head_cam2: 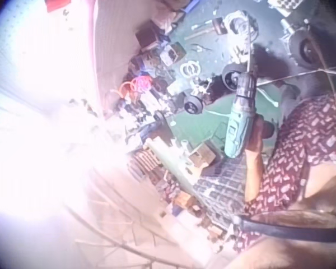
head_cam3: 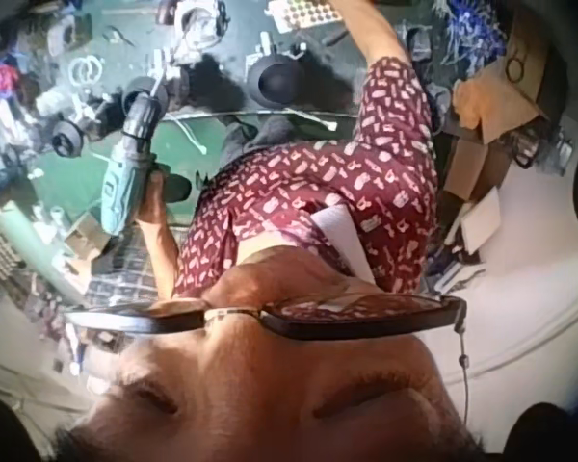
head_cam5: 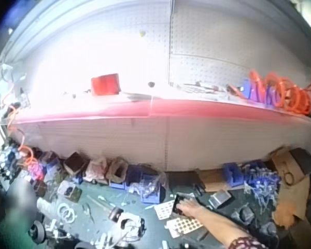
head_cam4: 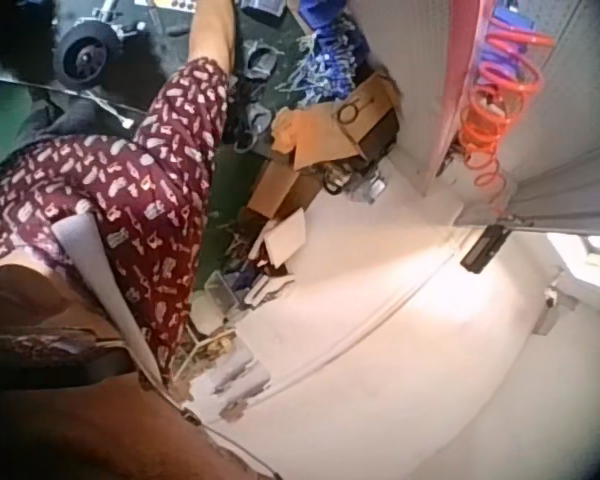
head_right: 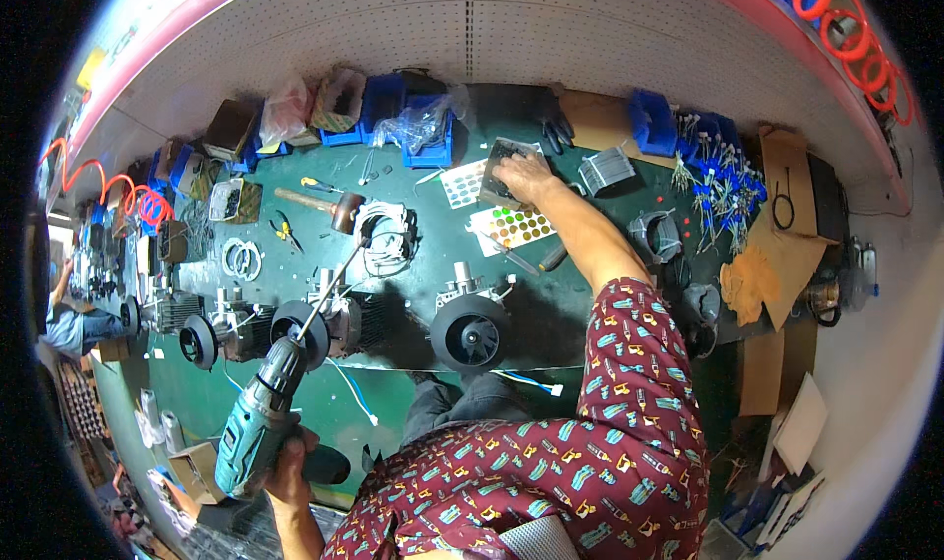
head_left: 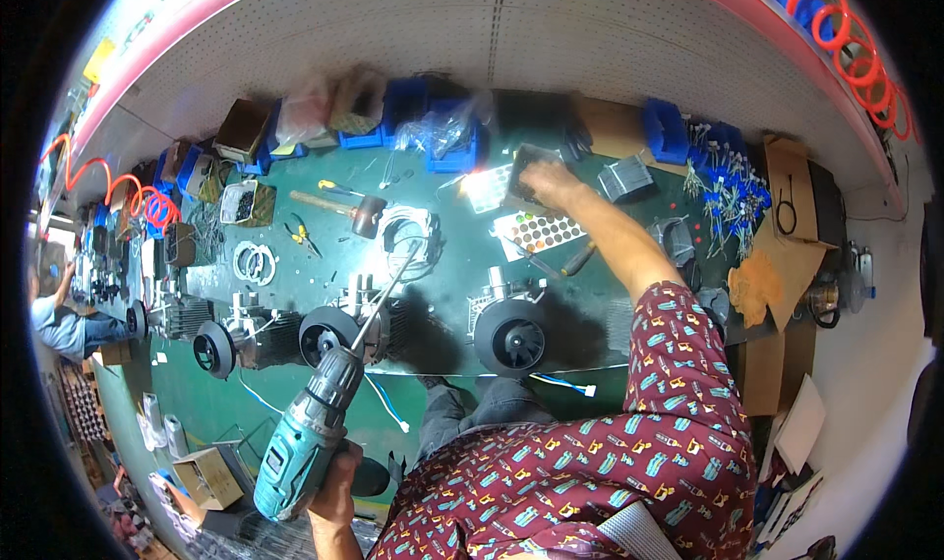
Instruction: The person assembles small black cylindrical electronic components on a green workbench. They insert wires into the components, then use a cordless drill to drive screws into each unit. The person handles the components one at a time, placing them on the table after each step.
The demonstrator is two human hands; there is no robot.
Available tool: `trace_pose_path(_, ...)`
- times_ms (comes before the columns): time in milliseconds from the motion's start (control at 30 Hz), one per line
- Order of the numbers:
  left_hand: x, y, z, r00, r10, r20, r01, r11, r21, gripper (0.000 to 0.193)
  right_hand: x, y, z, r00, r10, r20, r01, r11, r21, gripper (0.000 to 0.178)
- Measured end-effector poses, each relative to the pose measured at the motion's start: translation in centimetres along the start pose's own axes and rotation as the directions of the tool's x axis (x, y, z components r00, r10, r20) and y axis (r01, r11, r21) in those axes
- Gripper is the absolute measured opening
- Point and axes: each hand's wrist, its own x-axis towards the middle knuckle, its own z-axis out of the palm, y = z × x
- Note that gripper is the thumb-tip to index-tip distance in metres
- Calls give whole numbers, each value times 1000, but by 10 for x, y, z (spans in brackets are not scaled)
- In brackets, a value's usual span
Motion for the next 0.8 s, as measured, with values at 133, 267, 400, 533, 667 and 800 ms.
trace_pose_path(133, -10, -5, 10, 999, -32, -25, 31, 999, -41, 43, 1, -4, -18, 998, -67, -18, 67, 997, 30, 42)
trace_pose_path(267, -12, -9, 9, 995, -94, 20, 96, 993, -75, 45, -4, -5, -12, 998, -57, 12, 56, 998, 23, 29)
trace_pose_path(400, -18, -13, 7, 1000, -24, -6, 24, 1000, 2, 45, -9, -14, -18, 995, -98, 26, 99, 995, -24, 28)
trace_pose_path(533, -16, -17, 4, 999, 34, -2, -34, 997, 68, 45, -5, -2, -6, 975, 55, -216, -6, 974, 225, 29)
trace_pose_path(667, -7, -20, 7, 1000, 25, -13, -25, 1000, 17, 44, -6, -6, -4, 794, 533, -292, -72, 559, 826, 26)
trace_pose_path(800, 4, -7, 7, 999, 21, 51, -18, 999, -47, 45, -23, -18, -30, 803, 596, 21, 159, -249, 955, 14)
